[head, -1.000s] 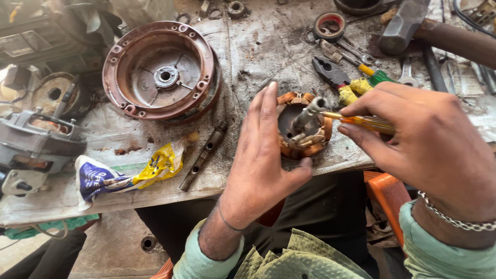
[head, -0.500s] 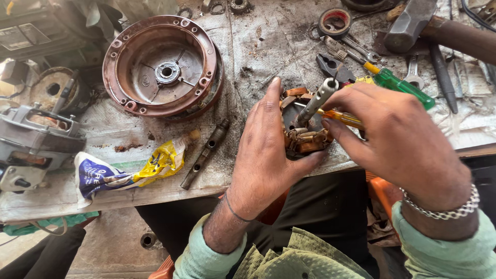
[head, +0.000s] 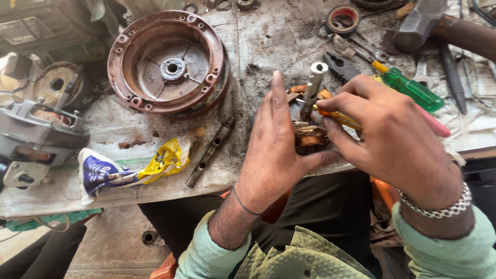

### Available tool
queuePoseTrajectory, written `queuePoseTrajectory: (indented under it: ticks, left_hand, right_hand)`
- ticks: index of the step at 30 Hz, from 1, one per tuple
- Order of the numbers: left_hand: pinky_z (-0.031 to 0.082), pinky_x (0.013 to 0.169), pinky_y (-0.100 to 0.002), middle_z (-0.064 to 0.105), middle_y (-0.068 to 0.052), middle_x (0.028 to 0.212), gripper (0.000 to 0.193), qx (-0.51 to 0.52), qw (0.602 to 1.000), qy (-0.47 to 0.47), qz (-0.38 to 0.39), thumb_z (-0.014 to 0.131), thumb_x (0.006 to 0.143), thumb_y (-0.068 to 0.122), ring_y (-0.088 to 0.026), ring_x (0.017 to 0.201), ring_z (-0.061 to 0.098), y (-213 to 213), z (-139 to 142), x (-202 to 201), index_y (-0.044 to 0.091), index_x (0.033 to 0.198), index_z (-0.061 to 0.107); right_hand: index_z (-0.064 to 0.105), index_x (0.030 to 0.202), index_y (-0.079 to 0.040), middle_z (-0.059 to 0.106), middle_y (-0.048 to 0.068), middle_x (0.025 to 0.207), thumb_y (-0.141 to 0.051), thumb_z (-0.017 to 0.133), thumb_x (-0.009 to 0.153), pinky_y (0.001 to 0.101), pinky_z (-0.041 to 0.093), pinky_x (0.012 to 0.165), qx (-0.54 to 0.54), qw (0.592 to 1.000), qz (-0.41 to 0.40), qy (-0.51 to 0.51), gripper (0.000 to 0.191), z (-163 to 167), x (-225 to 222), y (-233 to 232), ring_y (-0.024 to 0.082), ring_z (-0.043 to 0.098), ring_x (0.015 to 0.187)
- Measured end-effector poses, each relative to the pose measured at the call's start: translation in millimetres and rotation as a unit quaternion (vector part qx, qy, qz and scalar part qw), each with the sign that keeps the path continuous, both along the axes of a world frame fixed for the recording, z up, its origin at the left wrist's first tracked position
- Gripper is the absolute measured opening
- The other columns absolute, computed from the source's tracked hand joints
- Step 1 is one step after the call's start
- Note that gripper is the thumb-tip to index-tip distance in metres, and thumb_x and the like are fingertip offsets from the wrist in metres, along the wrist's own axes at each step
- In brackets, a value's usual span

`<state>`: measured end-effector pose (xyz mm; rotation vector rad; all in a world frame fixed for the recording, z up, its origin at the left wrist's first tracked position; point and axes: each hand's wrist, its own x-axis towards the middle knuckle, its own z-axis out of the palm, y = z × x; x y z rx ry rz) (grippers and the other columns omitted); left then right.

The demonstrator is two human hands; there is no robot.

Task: The person uses a screwdriver to pry and adjust copper windings on a motor armature held in the left hand. The person repeatedly rotates the armature and works on different sections of the winding.

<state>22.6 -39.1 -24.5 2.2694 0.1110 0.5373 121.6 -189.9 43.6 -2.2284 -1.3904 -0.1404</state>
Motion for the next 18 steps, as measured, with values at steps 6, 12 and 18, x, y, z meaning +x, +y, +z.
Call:
queuePoseTrajectory:
  ticks: [6,12,18]
  left_hand:
    - [0.036,0.122,-0.053,0.042,-0.028,0.151,0.131,-0.004,0.999,-0.049,-0.014,0.091,0.078,0.027,-0.045,0.142,0.045,0,-1,1,-0.007,0.162,-0.003]
    - [0.038,0.125,-0.051,0.040,-0.026,0.151,0.119,-0.018,0.998,-0.063,-0.016,0.085,0.079,0.016,-0.042,0.144,0.043,-7,0,-3,-0.003,0.165,0.004]
    - [0.038,0.126,-0.050,0.042,-0.026,0.150,0.116,-0.036,0.997,-0.073,-0.006,0.086,0.078,0.016,-0.042,0.144,0.045,-11,2,-4,-0.002,0.165,0.011]
  right_hand:
    - [0.069,0.104,0.004,0.070,0.017,0.094,-0.009,0.077,0.085,0.0408,0.055,0.073,0.008,0.999,-0.031,-0.005,0.024,0,-1,0,0.033,0.071,0.083]
    - [0.069,0.100,0.002,0.072,0.014,0.090,-0.006,0.075,0.086,0.0379,0.058,0.074,0.023,0.998,-0.048,0.019,0.017,-5,-8,1,0.027,0.073,0.080]
    - [0.071,0.100,0.002,0.073,0.015,0.090,-0.007,0.076,0.083,0.0371,0.057,0.071,0.026,0.998,-0.056,0.030,0.020,0,-8,3,0.027,0.074,0.080]
